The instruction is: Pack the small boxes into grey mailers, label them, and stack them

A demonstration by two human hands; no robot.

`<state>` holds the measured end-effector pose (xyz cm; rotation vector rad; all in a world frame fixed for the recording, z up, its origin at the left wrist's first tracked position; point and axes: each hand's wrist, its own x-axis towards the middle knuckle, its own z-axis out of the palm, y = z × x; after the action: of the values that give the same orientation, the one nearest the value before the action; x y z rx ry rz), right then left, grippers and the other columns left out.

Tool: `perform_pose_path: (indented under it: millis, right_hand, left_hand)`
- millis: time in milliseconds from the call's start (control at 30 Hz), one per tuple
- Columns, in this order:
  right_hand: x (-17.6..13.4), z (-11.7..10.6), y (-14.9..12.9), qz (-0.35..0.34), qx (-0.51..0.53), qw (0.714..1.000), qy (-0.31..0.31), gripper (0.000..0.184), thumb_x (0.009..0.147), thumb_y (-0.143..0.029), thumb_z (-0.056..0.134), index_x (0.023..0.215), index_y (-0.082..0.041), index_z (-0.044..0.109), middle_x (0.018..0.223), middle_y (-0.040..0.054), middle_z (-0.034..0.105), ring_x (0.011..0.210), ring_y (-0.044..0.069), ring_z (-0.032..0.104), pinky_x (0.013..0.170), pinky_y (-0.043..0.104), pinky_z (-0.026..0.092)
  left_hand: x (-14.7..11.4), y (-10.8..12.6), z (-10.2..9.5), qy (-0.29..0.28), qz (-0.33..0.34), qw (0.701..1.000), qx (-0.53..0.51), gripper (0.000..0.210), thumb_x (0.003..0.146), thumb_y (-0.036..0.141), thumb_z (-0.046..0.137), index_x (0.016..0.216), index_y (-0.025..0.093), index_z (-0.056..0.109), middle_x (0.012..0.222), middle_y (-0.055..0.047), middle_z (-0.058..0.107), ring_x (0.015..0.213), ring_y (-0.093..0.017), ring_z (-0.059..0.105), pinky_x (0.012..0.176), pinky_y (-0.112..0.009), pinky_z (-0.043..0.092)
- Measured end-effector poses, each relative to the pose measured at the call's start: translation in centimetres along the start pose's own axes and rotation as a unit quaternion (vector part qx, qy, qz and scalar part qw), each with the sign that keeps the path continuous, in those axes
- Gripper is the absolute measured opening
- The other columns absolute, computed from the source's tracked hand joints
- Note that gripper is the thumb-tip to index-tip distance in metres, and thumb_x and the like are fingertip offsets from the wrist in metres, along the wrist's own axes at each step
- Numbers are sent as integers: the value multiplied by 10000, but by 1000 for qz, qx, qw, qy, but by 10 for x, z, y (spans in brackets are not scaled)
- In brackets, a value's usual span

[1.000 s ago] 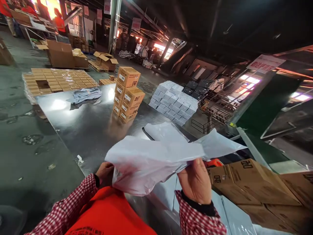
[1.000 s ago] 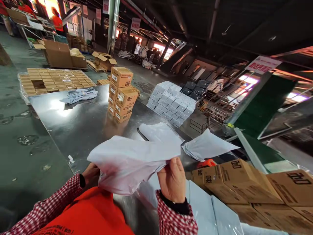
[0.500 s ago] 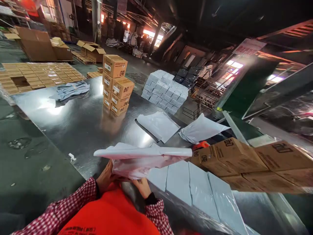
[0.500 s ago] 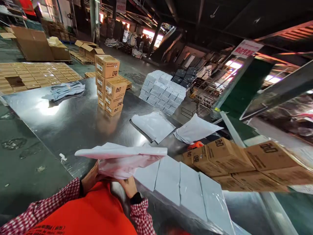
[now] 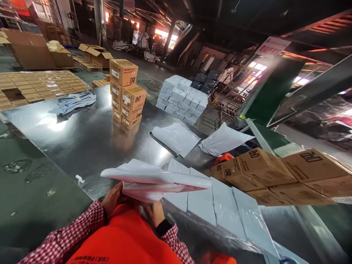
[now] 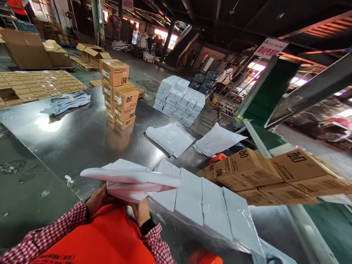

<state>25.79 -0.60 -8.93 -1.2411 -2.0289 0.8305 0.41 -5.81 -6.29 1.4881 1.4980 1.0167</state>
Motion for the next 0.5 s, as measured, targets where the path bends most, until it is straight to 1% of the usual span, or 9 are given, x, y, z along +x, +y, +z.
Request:
perform_pose_path:
  millis: [67, 167, 233, 267, 333, 400, 467, 500]
  right_hand:
    - [0, 9, -7, 8, 6, 1000, 15, 371, 857, -464, 521, 1056, -214, 711, 1078, 162, 740, 1039, 369, 694, 903, 524, 564]
    - [1, 14, -21, 13, 14, 1000, 20, 378, 847, -437, 523, 1079, -191, 690, 1120, 177, 721, 1055, 372, 678, 914, 534, 560]
    - [-2, 9, -29, 28, 27, 999, 17, 389, 821, -397, 563, 1125, -174, 659, 1138, 174, 711, 1055, 357, 674, 915, 524, 563]
    - [-5, 4, -33, 39, 33, 998, 22, 409, 807, -380, 587, 1157, -175, 638, 1147, 168, 705, 1049, 345, 674, 904, 507, 571]
    - [-13, -8, -41, 58, 34, 996, 55, 421, 807, -360, 612, 1196, -200, 607, 1126, 141, 703, 1000, 316, 684, 848, 462, 592]
    - [-18, -17, -48, 51, 17, 994, 100, 394, 838, -384, 617, 1205, -242, 600, 1096, 114, 706, 972, 302, 690, 826, 442, 595]
    - [-18, -20, -53, 27, -2, 992, 125, 391, 884, -435, 588, 1230, -253, 594, 1111, 110, 708, 1034, 306, 682, 877, 450, 581]
    - [-15, -19, -54, 16, -7, 992, 125, 403, 904, -466, 563, 1236, -240, 593, 1118, 115, 710, 1055, 304, 679, 891, 450, 578]
  left_hand:
    - [1, 1, -7, -2, -2, 1000, 5, 693, 845, 444, 638, 1469, 229, 424, 1402, -147, 608, 1203, -353, 636, 1021, -460, 520]
    - [-2, 4, -14, -7, 2, 1000, 22, 692, 861, 450, 621, 1481, 235, 399, 1371, -157, 628, 1186, -361, 642, 1007, -497, 516]
    - [-6, 9, -17, 18, 9, 1000, 10, 678, 883, 451, 586, 1486, 216, 383, 1379, -179, 614, 1235, -371, 608, 1031, -521, 496]
    - [-8, 12, -19, 35, 6, 999, -5, 657, 885, 461, 581, 1466, 208, 407, 1370, -185, 614, 1240, -373, 602, 1033, -519, 498]
    - [-11, 18, -20, 59, -13, 997, -46, 577, 885, 487, 579, 1381, 204, 495, 1318, -178, 636, 1201, -361, 624, 1016, -504, 521]
    - [-13, 24, -20, 79, -38, 994, -71, 539, 875, 504, 599, 1320, 205, 543, 1289, -160, 640, 1182, -347, 631, 1023, -508, 519]
    - [-11, 28, -18, 115, -39, 990, -71, 621, 844, 497, 648, 1368, 199, 498, 1386, -168, 577, 1284, -364, 557, 1099, -546, 447]
    - [-10, 29, -16, 127, -30, 989, -69, 670, 836, 484, 661, 1406, 196, 457, 1438, -175, 537, 1336, -373, 508, 1131, -562, 406]
